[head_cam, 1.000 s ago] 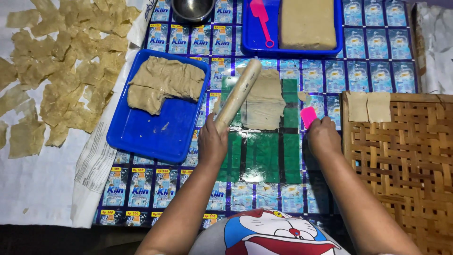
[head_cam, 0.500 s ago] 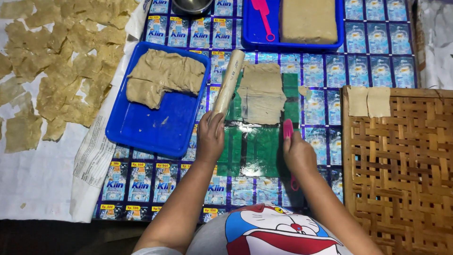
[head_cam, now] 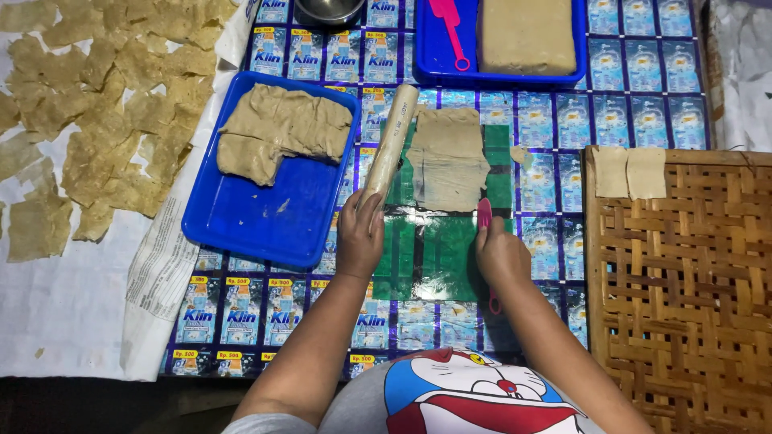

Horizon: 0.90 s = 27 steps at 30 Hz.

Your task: Rolling and cutting dough into thin rectangular sheets for snack preparation.

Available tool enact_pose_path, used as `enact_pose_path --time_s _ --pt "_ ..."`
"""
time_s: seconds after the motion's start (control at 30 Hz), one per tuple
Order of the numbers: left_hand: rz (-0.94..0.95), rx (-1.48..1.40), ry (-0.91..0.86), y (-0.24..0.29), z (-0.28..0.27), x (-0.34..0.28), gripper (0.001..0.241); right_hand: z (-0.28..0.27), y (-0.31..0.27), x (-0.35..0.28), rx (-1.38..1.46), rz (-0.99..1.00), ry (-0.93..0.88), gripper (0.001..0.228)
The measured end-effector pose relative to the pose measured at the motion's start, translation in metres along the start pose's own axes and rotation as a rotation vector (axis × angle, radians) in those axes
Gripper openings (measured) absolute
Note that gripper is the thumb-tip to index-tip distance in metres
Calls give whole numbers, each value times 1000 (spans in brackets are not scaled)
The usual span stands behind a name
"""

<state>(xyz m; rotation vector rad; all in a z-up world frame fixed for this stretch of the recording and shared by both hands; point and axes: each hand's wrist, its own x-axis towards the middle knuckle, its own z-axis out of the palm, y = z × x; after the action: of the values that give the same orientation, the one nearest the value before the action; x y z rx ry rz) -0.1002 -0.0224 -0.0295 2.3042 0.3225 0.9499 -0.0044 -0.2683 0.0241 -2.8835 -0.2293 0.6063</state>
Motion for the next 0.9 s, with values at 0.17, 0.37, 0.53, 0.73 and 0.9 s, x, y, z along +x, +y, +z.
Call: enact_pose_path --time_s 0.17,0.37,0.53,0.73,0.9 --pt "4 8 3 -3 1 -1 33 -2 -5 11 2 -9 16 35" --pt "8 12 6 -3 1 0 33 4 -3 35 11 -8 37 37" --pt "8 19 -1 0 -1 1 34 -4 -11 46 -9 12 6 37" --pt "12 14 -5 -1 -1 3 33 -3 -14 68 -20 5 39 39" --pt "14 10 -3 -4 1 3 35 -4 -11 94 -27 -23 52 40"
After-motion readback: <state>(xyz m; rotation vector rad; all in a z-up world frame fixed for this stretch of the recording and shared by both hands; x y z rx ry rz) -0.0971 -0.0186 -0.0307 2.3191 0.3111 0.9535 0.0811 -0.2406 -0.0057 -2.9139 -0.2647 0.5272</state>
